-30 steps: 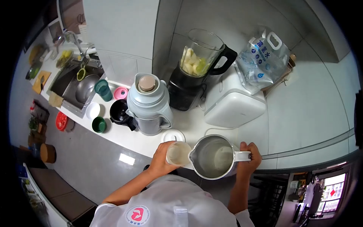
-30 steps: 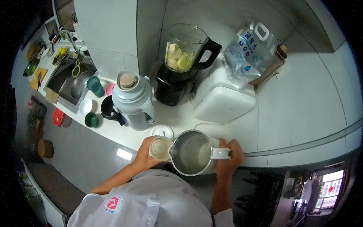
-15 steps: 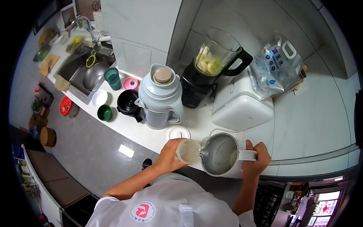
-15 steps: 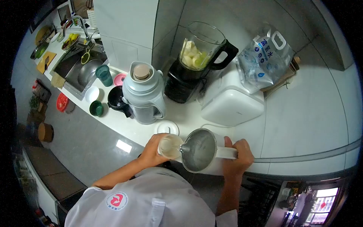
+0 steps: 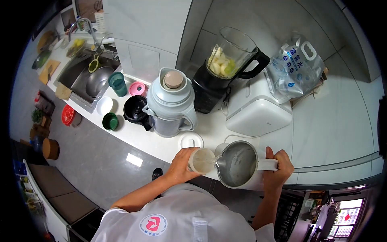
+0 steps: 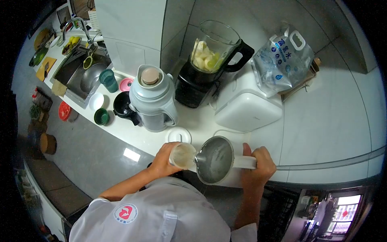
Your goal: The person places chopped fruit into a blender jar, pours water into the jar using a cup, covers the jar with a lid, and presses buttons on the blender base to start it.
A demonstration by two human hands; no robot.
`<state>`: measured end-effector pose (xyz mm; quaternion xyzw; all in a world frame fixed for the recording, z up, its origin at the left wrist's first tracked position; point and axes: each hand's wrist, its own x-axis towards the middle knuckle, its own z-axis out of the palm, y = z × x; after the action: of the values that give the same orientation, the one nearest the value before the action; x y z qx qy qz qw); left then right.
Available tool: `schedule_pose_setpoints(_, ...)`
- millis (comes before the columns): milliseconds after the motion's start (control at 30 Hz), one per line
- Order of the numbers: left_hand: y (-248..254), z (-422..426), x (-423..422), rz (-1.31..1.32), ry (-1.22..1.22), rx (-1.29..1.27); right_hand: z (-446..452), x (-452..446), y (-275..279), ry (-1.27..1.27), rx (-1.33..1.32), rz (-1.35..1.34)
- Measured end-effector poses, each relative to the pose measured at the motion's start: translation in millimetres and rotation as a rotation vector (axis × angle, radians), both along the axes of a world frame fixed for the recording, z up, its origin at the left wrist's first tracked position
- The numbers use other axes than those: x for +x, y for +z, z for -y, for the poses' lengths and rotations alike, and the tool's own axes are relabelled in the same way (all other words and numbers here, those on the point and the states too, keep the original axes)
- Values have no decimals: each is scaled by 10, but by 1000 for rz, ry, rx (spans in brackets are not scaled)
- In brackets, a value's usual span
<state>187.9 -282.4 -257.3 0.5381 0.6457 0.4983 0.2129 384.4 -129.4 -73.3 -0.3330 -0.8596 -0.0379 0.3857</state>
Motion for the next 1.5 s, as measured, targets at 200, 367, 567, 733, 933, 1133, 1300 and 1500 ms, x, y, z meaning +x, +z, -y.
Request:
schedule_pose_setpoints(200, 23, -29, -7, -7, -8, 8, -25, -3, 40, -12, 14, 24)
schedule_pose_setpoints(367, 1, -57, 7, 29, -18, 12, -59, 15, 53, -14, 9, 52)
schedule_pose_setpoints(567, 14, -101, 24, 44, -24, -18, -63, -33, 48, -4, -77, -39)
schedule_pose_setpoints(733, 37, -139, 27, 20, -31, 2, -89, -39, 69, -17, -86, -4)
schedule_pose_setpoints(933, 29, -169, 29, 9, -33, 19, -121, -37, 55, 2, -78, 12)
schedule_pose_setpoints(1133, 35, -181, 27, 51, -61, -48, -129, -26, 106, -39, -49, 142)
schedule_pose_setpoints(1300, 33, -207, 31, 18, -45, -6, -146, -25, 99, -45, -45, 160)
schedule_pose_setpoints(1500, 34, -220, 24, 5, -54, 6, -111, -76, 95, -9, -129, 70)
